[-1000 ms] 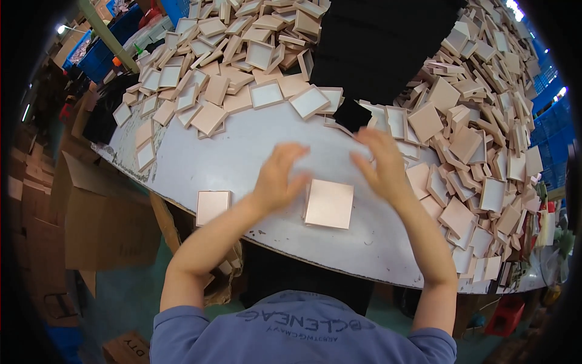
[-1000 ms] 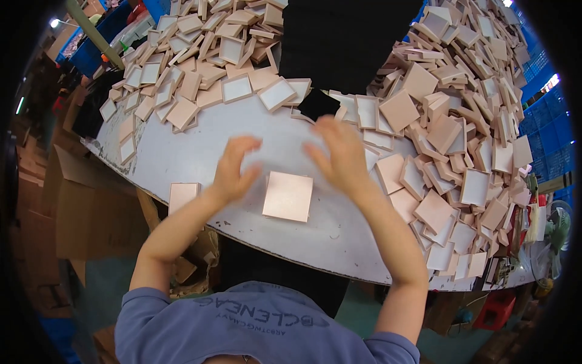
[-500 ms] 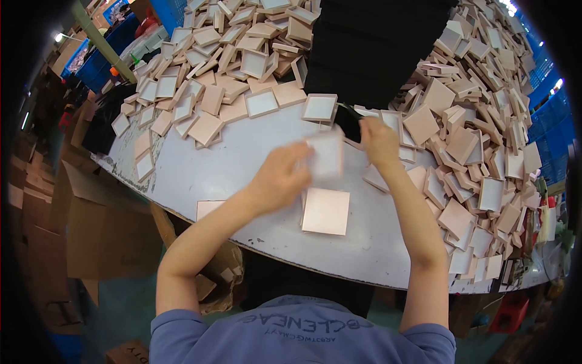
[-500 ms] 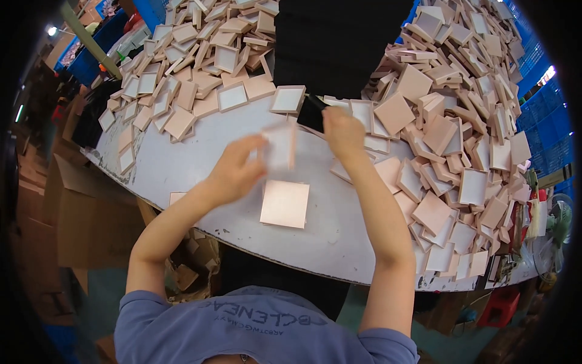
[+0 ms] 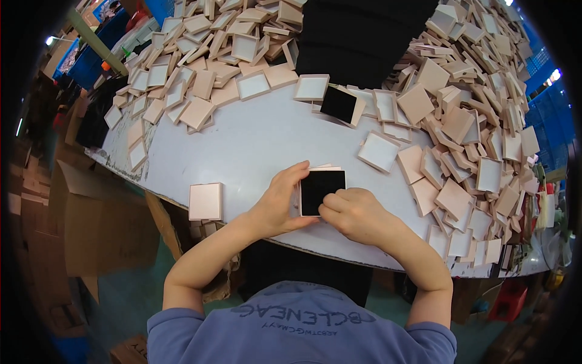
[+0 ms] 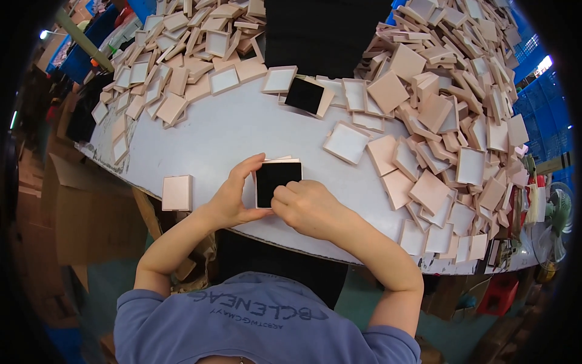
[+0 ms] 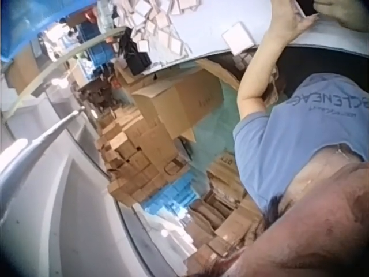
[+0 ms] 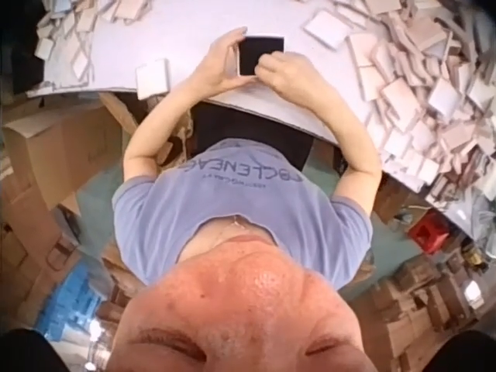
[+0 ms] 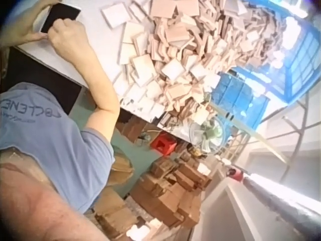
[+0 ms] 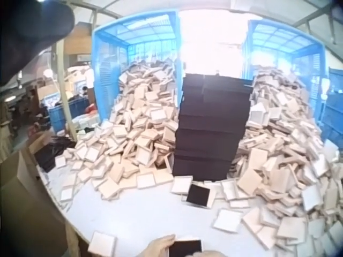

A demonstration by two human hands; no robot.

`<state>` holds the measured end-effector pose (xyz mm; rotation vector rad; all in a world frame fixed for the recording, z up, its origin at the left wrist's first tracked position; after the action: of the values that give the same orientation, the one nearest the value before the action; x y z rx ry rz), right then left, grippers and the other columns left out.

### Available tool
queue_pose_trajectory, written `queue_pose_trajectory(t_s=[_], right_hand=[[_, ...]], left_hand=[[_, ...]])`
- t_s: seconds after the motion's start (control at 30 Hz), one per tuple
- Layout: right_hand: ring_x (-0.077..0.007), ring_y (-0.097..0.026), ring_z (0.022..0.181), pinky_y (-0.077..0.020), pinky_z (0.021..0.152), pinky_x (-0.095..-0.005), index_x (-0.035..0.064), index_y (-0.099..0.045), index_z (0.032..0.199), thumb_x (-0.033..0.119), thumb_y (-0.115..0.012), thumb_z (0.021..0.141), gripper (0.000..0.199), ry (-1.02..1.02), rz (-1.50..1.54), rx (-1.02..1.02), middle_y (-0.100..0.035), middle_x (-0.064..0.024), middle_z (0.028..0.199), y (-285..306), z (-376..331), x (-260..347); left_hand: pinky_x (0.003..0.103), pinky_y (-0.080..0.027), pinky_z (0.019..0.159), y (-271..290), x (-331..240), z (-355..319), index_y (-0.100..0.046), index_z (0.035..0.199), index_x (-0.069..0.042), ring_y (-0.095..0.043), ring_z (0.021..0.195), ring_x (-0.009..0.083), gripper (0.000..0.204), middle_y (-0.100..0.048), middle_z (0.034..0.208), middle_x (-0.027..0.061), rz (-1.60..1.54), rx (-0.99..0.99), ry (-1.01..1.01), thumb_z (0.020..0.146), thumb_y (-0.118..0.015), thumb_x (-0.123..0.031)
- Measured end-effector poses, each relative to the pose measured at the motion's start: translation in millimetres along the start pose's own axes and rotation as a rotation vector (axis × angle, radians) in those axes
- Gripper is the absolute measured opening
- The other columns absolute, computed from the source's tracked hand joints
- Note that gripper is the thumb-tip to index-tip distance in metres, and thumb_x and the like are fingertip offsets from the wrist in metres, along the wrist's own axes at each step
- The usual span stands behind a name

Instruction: Assembling gift boxes by inserting foam pads into lids and bases.

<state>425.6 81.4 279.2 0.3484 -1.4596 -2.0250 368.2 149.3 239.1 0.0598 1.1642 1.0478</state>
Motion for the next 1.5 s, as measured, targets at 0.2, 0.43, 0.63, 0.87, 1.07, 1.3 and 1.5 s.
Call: queue_pose_trajectory(t_s=[0.2,0.43,0.63,0.87,1.07,1.3,1.5], right_hand=[[-0.0268,-0.057,0.076,-0.0461,0.064,-0.0355,0.0039,-0.059,0.08,0.011,-0.07,0.068,0.018,-0.342,0.136,-0.373,-0.057,-0.0084,0.081,34,-27,-89],[-0.0243,-0.057,0.077,-0.0452,0.068,-0.0327,0.0024,-0.057,0.083,0.01,-0.066,0.078,0.013,-0.623,0.086,-0.413,-0.059,-0.0087,0.082,30,-73,-122],[-0.0092,-0.057,0.075,-0.0469,0.07,-0.0237,0.0037,-0.054,0.091,0.016,-0.054,0.091,0.012,-0.957,1.815,-0.714,-0.061,-0.0026,0.084,-46,-80,-103],[-0.0227,-0.053,0.097,-0.0463,0.079,-0.0344,0.001,-0.053,0.118,0.018,-0.059,0.085,0.038,-0.732,0.622,-0.499,-0.054,-0.0158,0.109,-20,-51,-98],[-0.0376,-0.048,0.103,-0.0436,0.084,-0.0404,0.0041,-0.052,0.123,0.02,-0.065,0.077,0.051,-0.464,0.241,-0.174,-0.047,-0.0231,0.119,1,-18,-53],[-0.0389,-0.048,0.104,-0.0426,0.085,-0.0423,0.0036,-0.049,0.127,0.026,-0.065,0.078,0.056,-0.421,0.138,-0.15,-0.043,-0.0253,0.123,-9,-28,-46],[-0.0397,-0.045,0.112,-0.039,0.093,-0.0426,0.0042,-0.043,0.132,0.025,-0.063,0.08,0.06,-0.497,0.272,-0.146,-0.039,-0.0267,0.129,-20,-32,-55]], left_hand=[[0.042,-0.037,0.097,5,-18,9,-0.04,0.127,0.002,-0.043,0.117,0.0392,0.078,-0.037,0.134,0.0234,0.138,0.034,-0.118,0.064,-0.08,-0.02],[0.044,-0.038,0.096,-8,-6,3,-0.051,0.112,-0.003,-0.039,0.122,0.0419,0.054,-0.034,0.134,0.029,0.109,0.06,-0.116,0.068,-0.077,-0.021],[0.042,-0.04,0.095,-6,5,1,-0.042,0.117,-0.003,-0.043,0.118,0.0417,0.067,-0.031,0.136,0.0286,0.091,0.065,-0.113,0.065,-0.08,-0.02],[0.045,-0.037,0.099,-7,12,2,0.0,0.139,-0.01,-0.036,0.126,0.0379,0.112,-0.023,0.14,0.0256,-0.126,0.017,-0.095,0.063,-0.082,-0.016],[0.043,-0.039,0.097,-8,6,1,-0.031,0.138,-0.008,-0.038,0.122,0.0382,0.092,-0.023,0.14,0.0248,0.081,0.136,-0.075,0.062,-0.082,-0.017],[0.046,-0.035,0.099,-9,-4,5,-0.04,0.135,-0.014,-0.039,0.118,0.0444,0.09,-0.028,0.137,0.0261,0.3,0.17,-0.17,0.058,-0.082,-0.035],[0.048,-0.035,0.098,-22,32,-5,-0.037,0.134,-0.017,-0.039,0.117,0.0453,0.089,-0.03,0.135,0.0261,0.024,0.161,-0.042,0.058,-0.083,-0.024]])
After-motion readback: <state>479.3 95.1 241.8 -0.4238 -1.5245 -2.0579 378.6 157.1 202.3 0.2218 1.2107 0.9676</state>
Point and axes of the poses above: each hand's wrist, its own z-axis towards the middle knuckle, its own y-axis out of the back of the hand, x = y × z, the point moved 10 cm from there along z, towards the middle knuckle
